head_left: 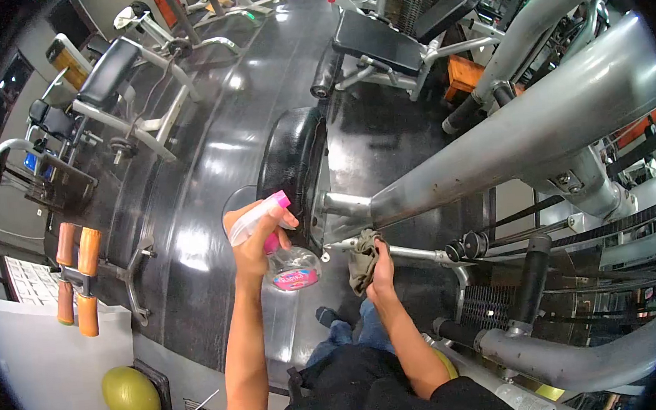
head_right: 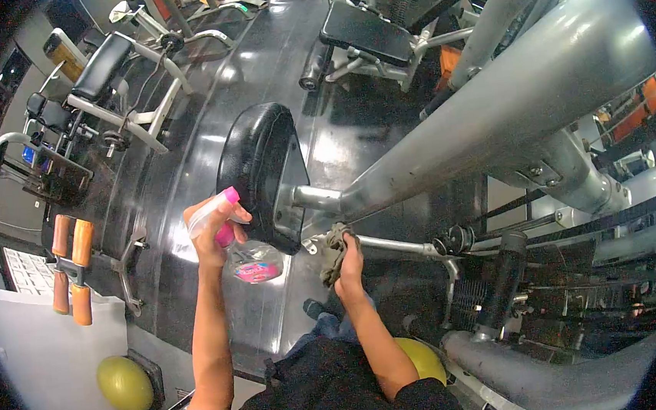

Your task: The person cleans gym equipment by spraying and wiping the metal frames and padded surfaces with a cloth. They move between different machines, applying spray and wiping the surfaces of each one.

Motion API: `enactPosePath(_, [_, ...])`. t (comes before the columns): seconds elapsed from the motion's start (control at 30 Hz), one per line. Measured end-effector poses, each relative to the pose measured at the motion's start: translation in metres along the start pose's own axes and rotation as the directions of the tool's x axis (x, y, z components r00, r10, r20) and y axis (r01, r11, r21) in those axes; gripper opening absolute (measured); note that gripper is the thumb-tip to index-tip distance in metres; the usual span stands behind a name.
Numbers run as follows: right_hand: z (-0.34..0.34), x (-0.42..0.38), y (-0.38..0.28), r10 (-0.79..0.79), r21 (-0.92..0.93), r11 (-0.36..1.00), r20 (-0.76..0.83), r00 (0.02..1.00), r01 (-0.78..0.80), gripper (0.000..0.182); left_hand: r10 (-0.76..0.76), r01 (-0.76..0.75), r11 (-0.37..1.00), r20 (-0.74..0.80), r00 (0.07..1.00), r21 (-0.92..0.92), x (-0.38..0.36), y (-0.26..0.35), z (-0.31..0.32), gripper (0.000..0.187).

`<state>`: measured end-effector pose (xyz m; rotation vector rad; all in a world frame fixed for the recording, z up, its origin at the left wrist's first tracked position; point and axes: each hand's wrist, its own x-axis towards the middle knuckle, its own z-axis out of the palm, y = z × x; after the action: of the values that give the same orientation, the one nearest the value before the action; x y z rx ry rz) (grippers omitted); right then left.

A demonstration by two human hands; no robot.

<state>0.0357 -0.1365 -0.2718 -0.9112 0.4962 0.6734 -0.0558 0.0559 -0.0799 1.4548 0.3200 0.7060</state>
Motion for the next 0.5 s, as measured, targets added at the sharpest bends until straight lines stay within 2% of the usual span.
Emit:
enactPosePath(0.17, [0.012,-0.028,-0.015,-0.196,-0.176,0.966,-0.036,0.98,0.187,0.039,-0.035,0.037,0.999,-0.066,0.997,0.04,-0.007,0.014,0.01,0.028])
enactPosePath(0.2, [0.008,-0.025,-0.016,-0.187,-0.143,0.973,-0.046,0.981,0.179,0.041,-0.034,0.036,0.999,-0.065,0.997,0.037,-0.011,0.014,0.011,0.028])
enactPosePath(0.3, [-0.01,-0.02,-0.019,-0.224,-0.078,0.971,0.039,0.974,0.226,0.042,0.071,-0.096,0.9,0.074,0.995,0.426,-0.034,0.011,0.02,0.017])
enactPosePath(0.33, [-0.02,-0.013,-0.016,-0.213,-0.015,0.977,0.023,0.977,0.213,0.032,0.093,-0.13,0.882,0.103,0.99,0.453,-0.042,0.007,0.027,0.016])
enactPosePath(0.37, [-0.032,-0.007,-0.011,-0.218,-0.014,0.976,0.019,0.976,0.218,0.032,0.111,-0.162,0.863,0.133,0.985,0.478,-0.051,0.0,0.034,0.016])
enactPosePath(0.43, [-0.047,-0.006,-0.008,-0.264,0.076,0.962,0.041,0.964,0.261,0.034,0.072,-0.13,0.839,0.128,0.989,0.529,-0.067,-0.021,0.048,0.017])
enactPosePath(0.47, [-0.054,-0.011,-0.011,-0.222,0.067,0.974,0.059,0.973,0.218,0.037,0.005,-0.067,0.842,0.116,0.993,0.536,-0.073,-0.029,0.053,0.021])
enactPosePath(0.5, [-0.059,-0.011,-0.008,-0.223,0.069,0.973,0.053,0.973,0.219,0.037,0.001,-0.066,0.843,0.121,0.993,0.534,-0.076,-0.04,0.059,0.021])
